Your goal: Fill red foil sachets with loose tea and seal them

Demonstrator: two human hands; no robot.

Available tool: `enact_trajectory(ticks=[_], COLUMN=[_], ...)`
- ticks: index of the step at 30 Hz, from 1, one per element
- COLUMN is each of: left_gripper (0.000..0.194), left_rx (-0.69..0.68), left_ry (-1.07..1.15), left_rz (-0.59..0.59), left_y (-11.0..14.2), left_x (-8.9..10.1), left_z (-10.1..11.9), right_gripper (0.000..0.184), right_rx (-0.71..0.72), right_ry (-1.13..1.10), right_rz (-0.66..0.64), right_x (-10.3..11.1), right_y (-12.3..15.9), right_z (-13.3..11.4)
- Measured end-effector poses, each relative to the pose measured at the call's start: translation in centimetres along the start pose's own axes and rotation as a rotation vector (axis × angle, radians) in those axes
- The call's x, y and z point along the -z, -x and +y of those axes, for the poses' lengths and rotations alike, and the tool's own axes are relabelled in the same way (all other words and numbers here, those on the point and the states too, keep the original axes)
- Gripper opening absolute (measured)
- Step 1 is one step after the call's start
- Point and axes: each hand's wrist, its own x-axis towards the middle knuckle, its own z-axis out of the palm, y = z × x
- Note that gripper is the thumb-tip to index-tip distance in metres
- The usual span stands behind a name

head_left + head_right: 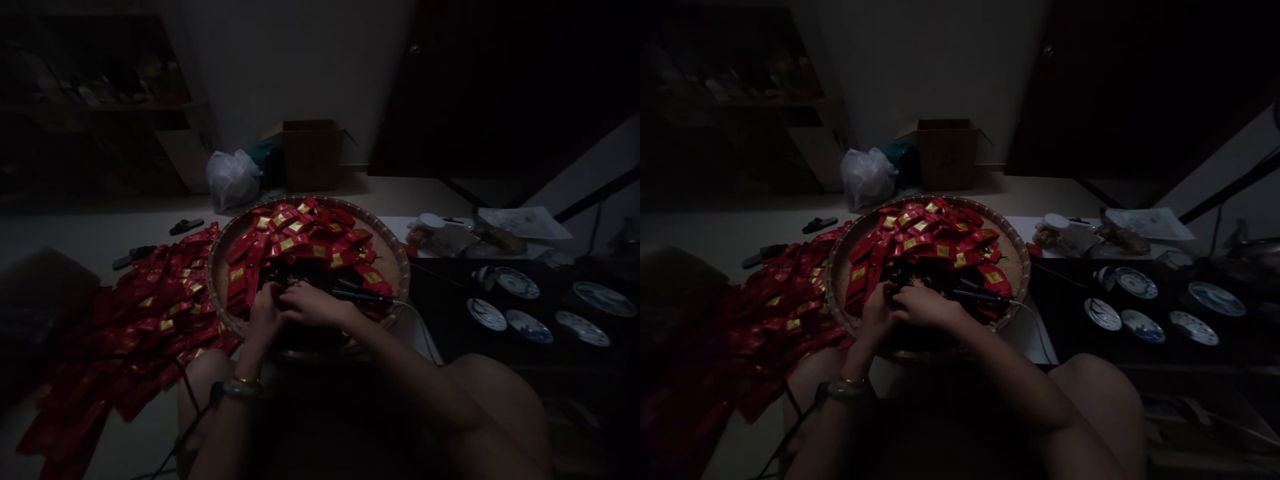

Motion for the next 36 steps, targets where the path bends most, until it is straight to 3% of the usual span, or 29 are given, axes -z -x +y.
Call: enact_trajectory(ticks=[4, 9, 12, 18, 21, 24, 27, 33, 36], left_gripper=[0.053, 0.059, 0.059, 0.038, 0.036, 0.042, 0.050, 0.024, 0.029], left_rx=[-0.026, -0.060, -0.083, 0.095, 0.136, 0.116, 0.089, 0.092, 0.112], left_ry=[-0.025, -0.053, 0.018, 0.417, 0.469, 0.503, 0.551, 0.408, 0.389], left_rz=[0.018, -0.053, -0.135, -0.350, -0.350, -0.298, -0.260, -0.276, -0.261], left_y=[-0.1, -0.1, -0.1, -0.1, 0.0, 0.0, 0.0, 0.0, 0.0], left_x=[-0.1, -0.4, 0.0, 0.8, 0.6, 0.4, 0.6, 0.7, 0.7], left_z=[0.2, 0.0, 0.0, 0.6, 0.9, 1.1, 1.1, 1.0, 1.4], right_gripper=[0.026, 0.011, 0.015, 0.020, 0.021, 0.023, 0.022, 0.023, 0.012], right_rx=[-0.017, -0.002, -0.011, -0.005, -0.005, -0.104, -0.154, 0.093, 0.036], right_ry=[-0.098, -0.115, -0.189, -0.340, -0.443, -0.502, -0.419, -0.081, 0.002], right_rz=[0.159, 0.057, 0.105, 0.111, 0.158, 0.241, 0.263, 0.353, 0.353], right_x=[0.6, -1.0, -1.0, 2.2, 3.7, 4.7, 4.7, 1.5, 0.2], right_y=[0.8, 0.3, 0.3, 1.5, 2.2, 3.4, 4.5, 3.6, 2.4], right_z=[0.7, 1.6, 2.5, 3.0, 3.0, 3.3, 3.4, 1.4, 1.4])
